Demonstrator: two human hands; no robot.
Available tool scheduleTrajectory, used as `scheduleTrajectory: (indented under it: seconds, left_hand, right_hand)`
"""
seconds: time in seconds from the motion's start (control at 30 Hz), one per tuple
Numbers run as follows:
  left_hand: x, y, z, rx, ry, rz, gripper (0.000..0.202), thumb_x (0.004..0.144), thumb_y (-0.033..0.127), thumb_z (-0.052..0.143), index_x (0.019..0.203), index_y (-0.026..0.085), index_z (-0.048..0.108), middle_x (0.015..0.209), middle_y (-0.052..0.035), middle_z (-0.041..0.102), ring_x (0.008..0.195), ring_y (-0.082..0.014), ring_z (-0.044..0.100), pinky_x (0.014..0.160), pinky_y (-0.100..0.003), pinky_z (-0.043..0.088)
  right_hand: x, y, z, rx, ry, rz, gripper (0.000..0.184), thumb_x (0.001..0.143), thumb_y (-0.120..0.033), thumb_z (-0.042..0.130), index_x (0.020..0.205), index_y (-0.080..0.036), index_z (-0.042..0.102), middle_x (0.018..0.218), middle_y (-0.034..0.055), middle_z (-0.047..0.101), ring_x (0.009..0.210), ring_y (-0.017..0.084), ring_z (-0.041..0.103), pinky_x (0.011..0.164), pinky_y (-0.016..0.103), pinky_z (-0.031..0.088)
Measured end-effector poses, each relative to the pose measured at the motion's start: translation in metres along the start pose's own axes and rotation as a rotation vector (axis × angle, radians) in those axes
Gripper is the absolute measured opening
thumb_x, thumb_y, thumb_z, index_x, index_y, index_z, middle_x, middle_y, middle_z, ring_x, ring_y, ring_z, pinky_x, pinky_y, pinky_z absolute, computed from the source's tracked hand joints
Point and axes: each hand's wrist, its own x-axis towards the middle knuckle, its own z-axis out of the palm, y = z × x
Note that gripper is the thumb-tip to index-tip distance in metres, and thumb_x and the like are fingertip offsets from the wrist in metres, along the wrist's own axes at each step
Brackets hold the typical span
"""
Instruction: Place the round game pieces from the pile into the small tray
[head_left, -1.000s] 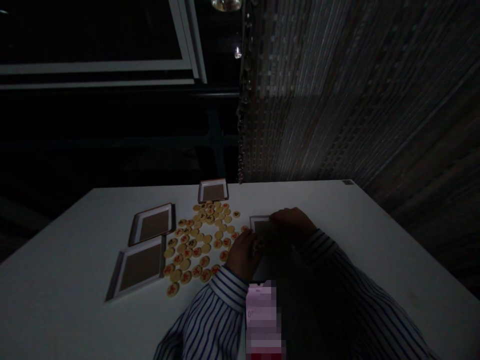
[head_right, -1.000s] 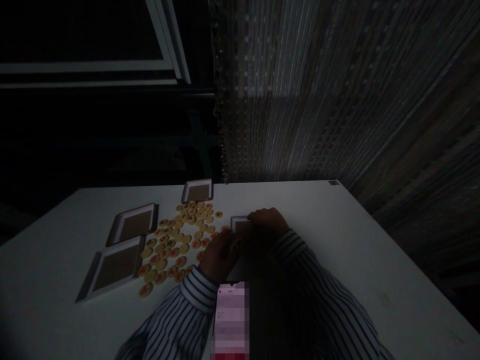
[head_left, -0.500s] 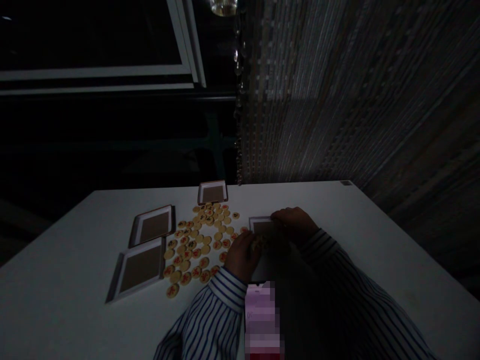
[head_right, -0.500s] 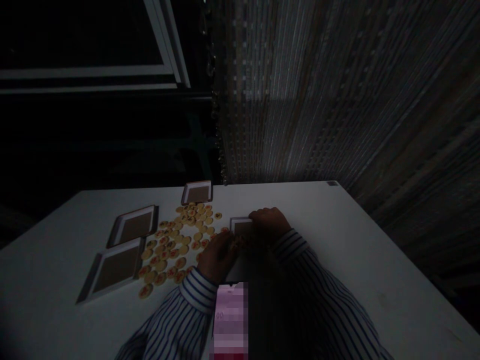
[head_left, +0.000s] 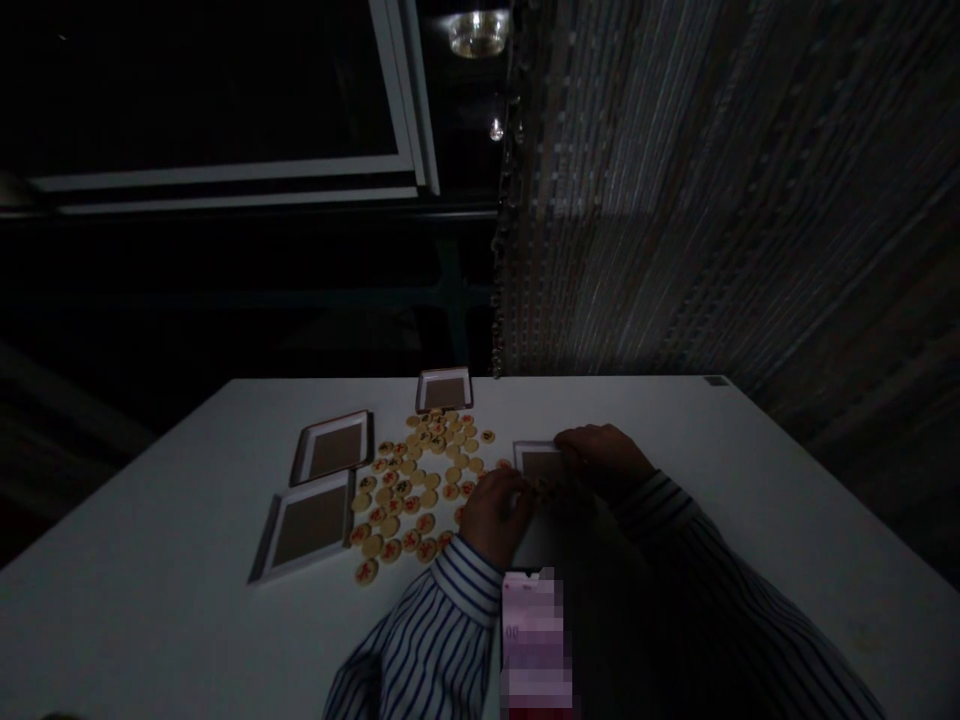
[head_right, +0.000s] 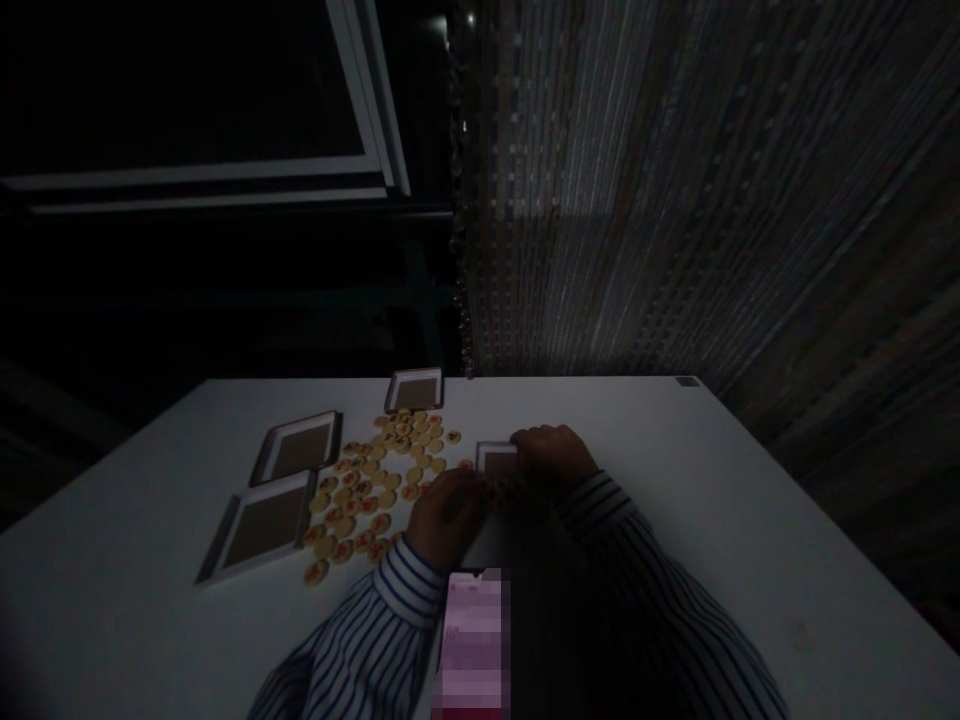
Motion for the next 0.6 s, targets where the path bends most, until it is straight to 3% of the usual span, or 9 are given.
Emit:
scheduleTrajectory:
  seconds: [0.3,0.43,0.6]
  left_hand:
    - [0.004,0.008,-0.029,-0.086,0.018,-0.051,0.009,0.077,0.018,0.052,0.081,0.018,0.061,0.088,-0.0048,0.064,0.087,-0.0142,0.058,0.08,-0.029,0.047]
    - [0.013,-0.011,-0.052,-0.029,0.038,-0.073,0.01,0.078,0.021,0.051,0.082,0.018,0.06,0.085,-0.0036,0.063,0.083,-0.0139,0.058,0.078,-0.028,0.047]
    - [0.029,-0.048,-0.077,0.119,0.149,-0.159,0.013,0.077,0.025,0.05,0.082,0.018,0.059,0.083,-0.0036,0.063,0.081,-0.0165,0.058,0.077,-0.033,0.047]
  right_hand:
    - [0.002,-0.003,0.005,0.045,0.14,-0.023,0.031,0.084,-0.023,0.037,0.105,-0.018,0.059,0.1,0.0064,0.065,0.091,0.017,0.058,0.078,0.028,0.037]
    - [0.007,-0.014,0.005,0.037,0.138,-0.009,0.03,0.084,-0.025,0.036,0.102,-0.019,0.06,0.1,0.0074,0.064,0.09,0.018,0.057,0.076,0.029,0.037]
    - [0.018,-0.038,-0.005,0.068,0.139,-0.015,0.026,0.083,-0.025,0.039,0.099,-0.018,0.059,0.099,0.0075,0.063,0.092,0.018,0.055,0.078,0.029,0.036]
